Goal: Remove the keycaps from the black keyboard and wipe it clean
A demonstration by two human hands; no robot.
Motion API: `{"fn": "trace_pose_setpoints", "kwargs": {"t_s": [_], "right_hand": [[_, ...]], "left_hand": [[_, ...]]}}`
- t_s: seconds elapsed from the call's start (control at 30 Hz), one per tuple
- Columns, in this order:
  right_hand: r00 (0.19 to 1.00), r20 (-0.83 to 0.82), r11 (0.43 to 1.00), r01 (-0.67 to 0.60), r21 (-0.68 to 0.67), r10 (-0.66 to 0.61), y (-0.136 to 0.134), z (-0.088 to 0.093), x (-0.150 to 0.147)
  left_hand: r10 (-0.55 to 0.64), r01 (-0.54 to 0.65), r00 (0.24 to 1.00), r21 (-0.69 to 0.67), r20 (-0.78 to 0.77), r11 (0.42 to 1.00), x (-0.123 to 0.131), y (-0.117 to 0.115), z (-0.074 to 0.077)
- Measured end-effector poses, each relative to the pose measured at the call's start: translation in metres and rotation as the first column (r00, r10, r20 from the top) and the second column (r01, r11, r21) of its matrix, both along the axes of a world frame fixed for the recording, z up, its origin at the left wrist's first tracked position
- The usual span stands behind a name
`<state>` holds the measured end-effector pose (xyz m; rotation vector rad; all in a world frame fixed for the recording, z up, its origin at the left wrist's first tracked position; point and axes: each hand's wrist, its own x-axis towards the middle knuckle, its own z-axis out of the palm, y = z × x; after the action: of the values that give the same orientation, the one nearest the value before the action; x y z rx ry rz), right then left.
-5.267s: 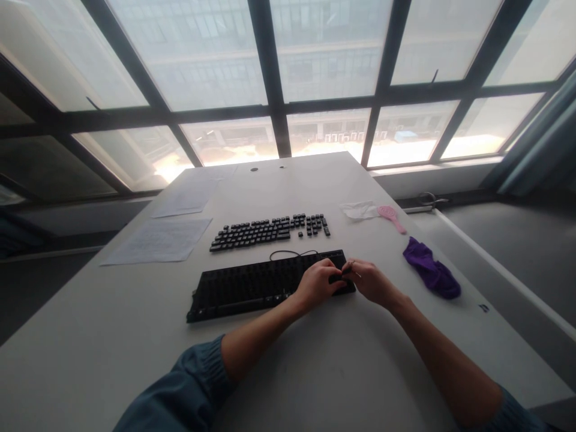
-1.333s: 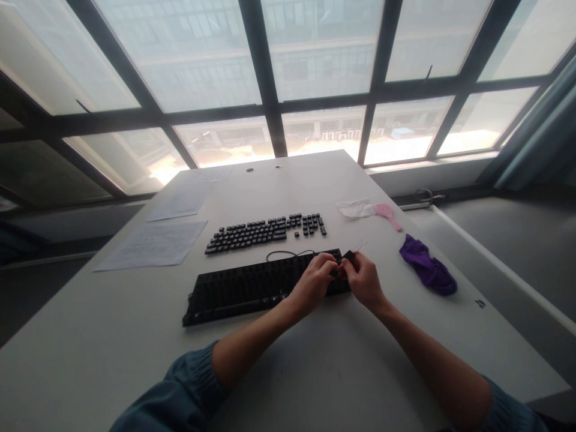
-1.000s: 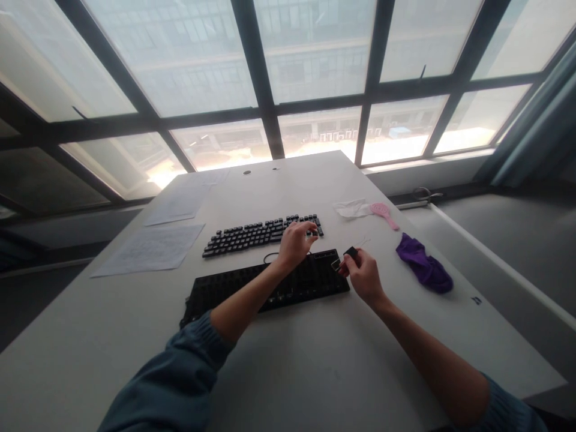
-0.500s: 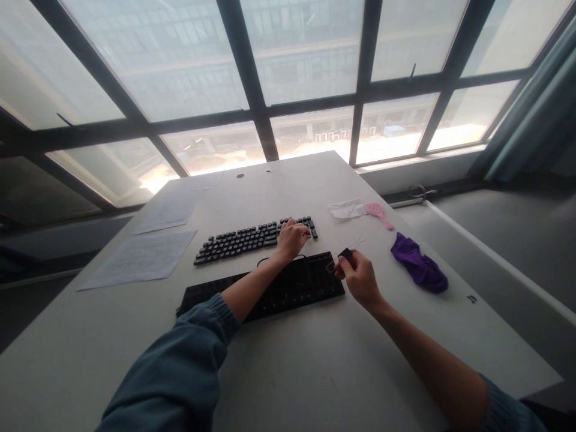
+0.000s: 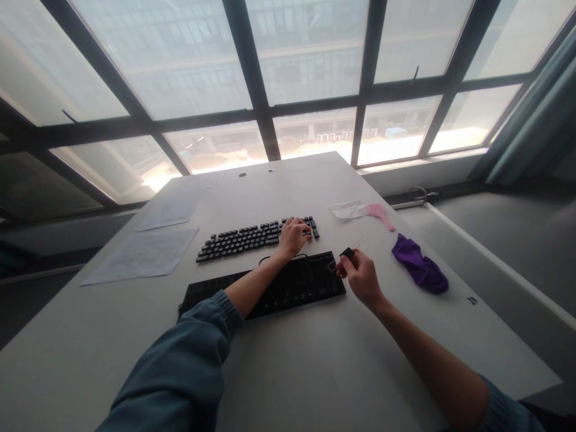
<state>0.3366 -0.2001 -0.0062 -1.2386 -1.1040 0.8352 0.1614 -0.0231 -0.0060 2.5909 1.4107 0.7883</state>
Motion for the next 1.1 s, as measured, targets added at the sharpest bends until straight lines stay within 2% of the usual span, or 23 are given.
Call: {"fn": "trace_pose_setpoints", "kwargs": {"t_s": [0.13, 0.27, 0.37, 0.47, 0.63, 0.73, 0.93, 1.1], "right_hand": [[0.997, 0.054, 0.997, -0.065, 0.032, 0.063, 0.002, -0.001, 0.007], [0.943, 0.265, 0.977, -0.212, 0.009, 0.202, 0.002, -0.004, 0.016], [0.901, 0.325, 0.957, -0.287, -0.047, 0.286, 0.002, -0.008, 0.017], [0.880, 0.314, 0.935, -0.340, -0.104, 0.355, 0.002, -0.011, 0.017], [0.851, 0.307, 0.904, -0.405, -0.134, 0.427, 0.003, -0.013, 0.020], [0.817, 0.367, 0.895, -0.426, -0.135, 0.444, -0.002, -0.010, 0.020], [0.692, 0.572, 0.869, -0.489, -0.078, 0.441, -0.016, 0.001, 0.018], [0.660, 0.624, 0.857, -0.514, -0.033, 0.419, -0.021, 0.004, 0.020]], "left_hand": [[-0.013, 0.011, 0.996, 0.028, 0.086, 1.000, -0.009, -0.022, 0.018], [-0.170, 0.181, 0.976, -0.069, 0.135, 0.981, -0.019, -0.081, 0.031], [-0.280, 0.297, 0.954, -0.219, 0.104, 0.929, -0.021, -0.128, 0.026], [-0.312, 0.318, 0.948, -0.275, 0.067, 0.907, -0.020, -0.156, 0.013], [-0.285, 0.287, 0.958, -0.230, 0.043, 0.930, -0.018, -0.162, -0.001], [-0.285, 0.285, 0.958, -0.222, 0.031, 0.933, -0.018, -0.161, -0.001], [-0.276, 0.263, 0.961, -0.227, -0.028, 0.938, -0.011, -0.162, 0.005], [-0.264, 0.248, 0.964, -0.218, -0.045, 0.944, -0.003, -0.160, 0.002]]}}
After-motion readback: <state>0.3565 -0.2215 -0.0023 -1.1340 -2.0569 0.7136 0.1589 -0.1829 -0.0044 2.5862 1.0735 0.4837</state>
